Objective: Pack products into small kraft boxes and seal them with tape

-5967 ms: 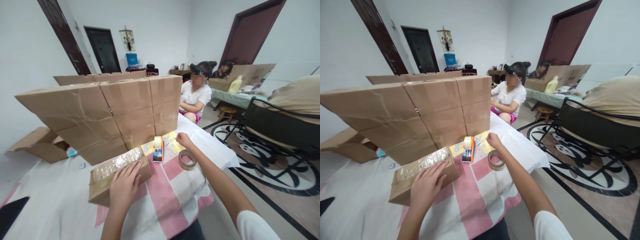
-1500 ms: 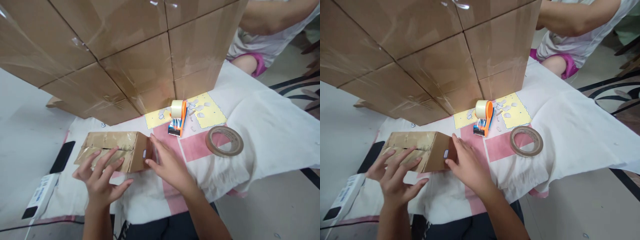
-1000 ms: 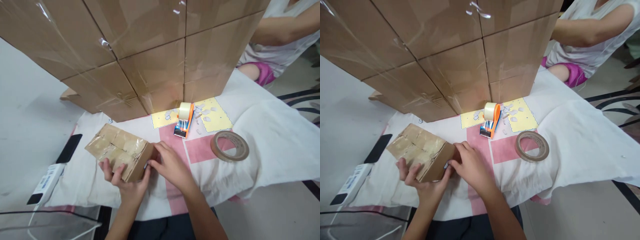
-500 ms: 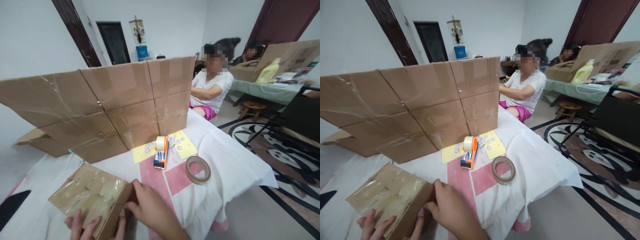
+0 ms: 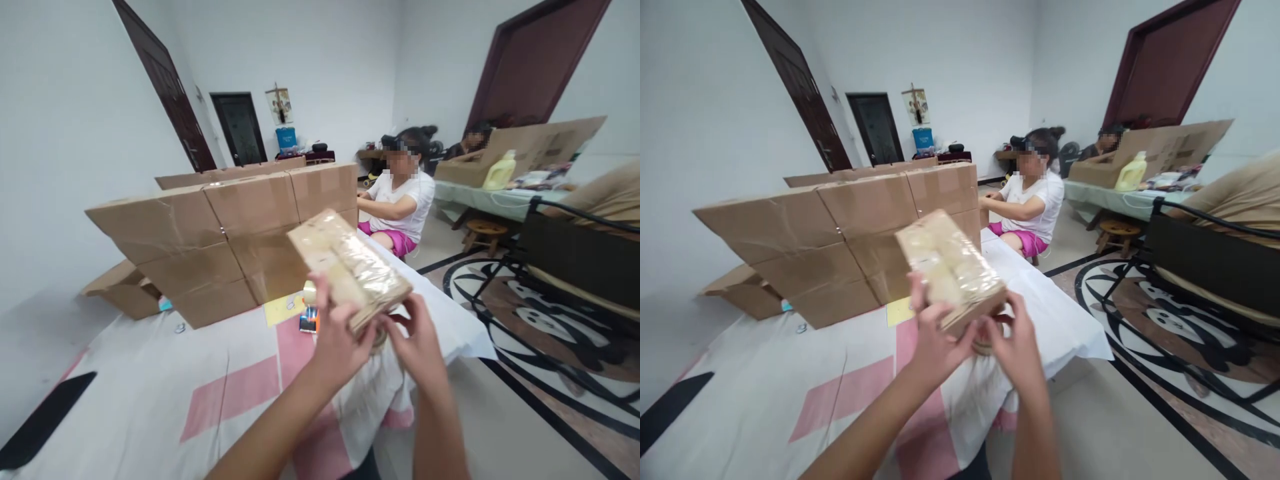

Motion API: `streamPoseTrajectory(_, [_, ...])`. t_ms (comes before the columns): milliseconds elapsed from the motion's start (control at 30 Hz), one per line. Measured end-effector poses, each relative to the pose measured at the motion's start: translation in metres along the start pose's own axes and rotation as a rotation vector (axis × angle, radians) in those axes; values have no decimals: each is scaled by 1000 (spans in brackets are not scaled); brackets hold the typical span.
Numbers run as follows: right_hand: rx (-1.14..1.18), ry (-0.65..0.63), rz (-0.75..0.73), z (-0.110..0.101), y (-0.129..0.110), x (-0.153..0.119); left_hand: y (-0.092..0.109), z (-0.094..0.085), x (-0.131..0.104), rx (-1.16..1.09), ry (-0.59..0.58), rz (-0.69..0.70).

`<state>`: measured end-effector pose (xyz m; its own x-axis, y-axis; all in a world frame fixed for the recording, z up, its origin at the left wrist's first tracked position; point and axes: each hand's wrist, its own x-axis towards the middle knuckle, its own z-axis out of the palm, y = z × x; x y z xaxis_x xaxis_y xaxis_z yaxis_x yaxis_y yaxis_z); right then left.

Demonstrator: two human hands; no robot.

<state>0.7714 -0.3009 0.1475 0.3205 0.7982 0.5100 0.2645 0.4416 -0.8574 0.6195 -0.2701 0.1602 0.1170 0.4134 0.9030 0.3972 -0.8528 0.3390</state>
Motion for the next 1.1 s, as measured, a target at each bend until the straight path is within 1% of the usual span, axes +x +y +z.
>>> streamPoseTrajectory(67, [-128,101,5,-39,33,26,-3,59,16,-126,-163,-64])
streamPoseTrajectory(100, [-199,144,4,-55,54,43,-9,88,24,-179,-234,-142])
streamPoseTrajectory(133, [-286,178,3,-66,76,61,-18,116,30,-232,-274,-230])
streamPoseTrajectory(167, [-354,236,-4,-73,100,79,-29,141,36,-260,-308,-323])
streamPoseTrajectory(233, [-401,299,30,-74,147,114,-59,184,44,-215,-399,-491])
streamPoseTrajectory(267, [-389,260,54,-70,169,127,-75,201,46,-192,-409,-524])
streamPoseTrajectory(300, [-378,244,65,-64,191,137,-91,216,46,-172,-417,-548])
streamPoseTrajectory(367, [-342,225,80,-52,228,146,-119,239,44,-122,-410,-607])
streamPoseTrajectory(433, [-297,218,102,-45,257,146,-139,258,44,-64,-388,-673])
streamPoseTrajectory(467, [-291,216,117,-44,268,145,-147,267,45,-38,-379,-702])
streamPoseTrajectory(533, [-316,213,142,-46,282,142,-160,285,51,-5,-375,-744])
streamPoseTrajectory(600, [-353,199,151,-50,288,141,-169,300,61,5,-389,-771])
streamPoseTrajectory(667, [-385,186,153,-52,288,141,-175,307,71,3,-409,-797])
streamPoseTrajectory(733, [-403,184,160,-53,286,142,-174,302,78,-12,-429,-804])
streamPoseTrajectory(767, [-407,187,162,-53,284,142,-171,294,79,-27,-437,-790])
streamPoseTrajectory(800, [-407,190,161,-53,282,142,-167,282,78,-48,-443,-759])
streamPoseTrajectory(833, [-405,192,160,-53,280,141,-161,266,76,-75,-450,-712])
streamPoseTrajectory(867, [-400,192,156,-53,278,141,-155,245,71,-105,-456,-654])
streamPoseTrajectory(900, [-394,192,152,-53,275,141,-149,221,64,-139,-470,-592])
streamPoseTrajectory(967, [-383,189,140,-53,267,142,-140,163,45,-192,-505,-497])
streamPoseTrajectory(1033, [-381,184,123,-52,257,141,-137,96,23,-203,-507,-467])
streamPoseTrajectory(1100, [-395,174,97,-50,243,138,-142,23,-1,-159,-469,-491])
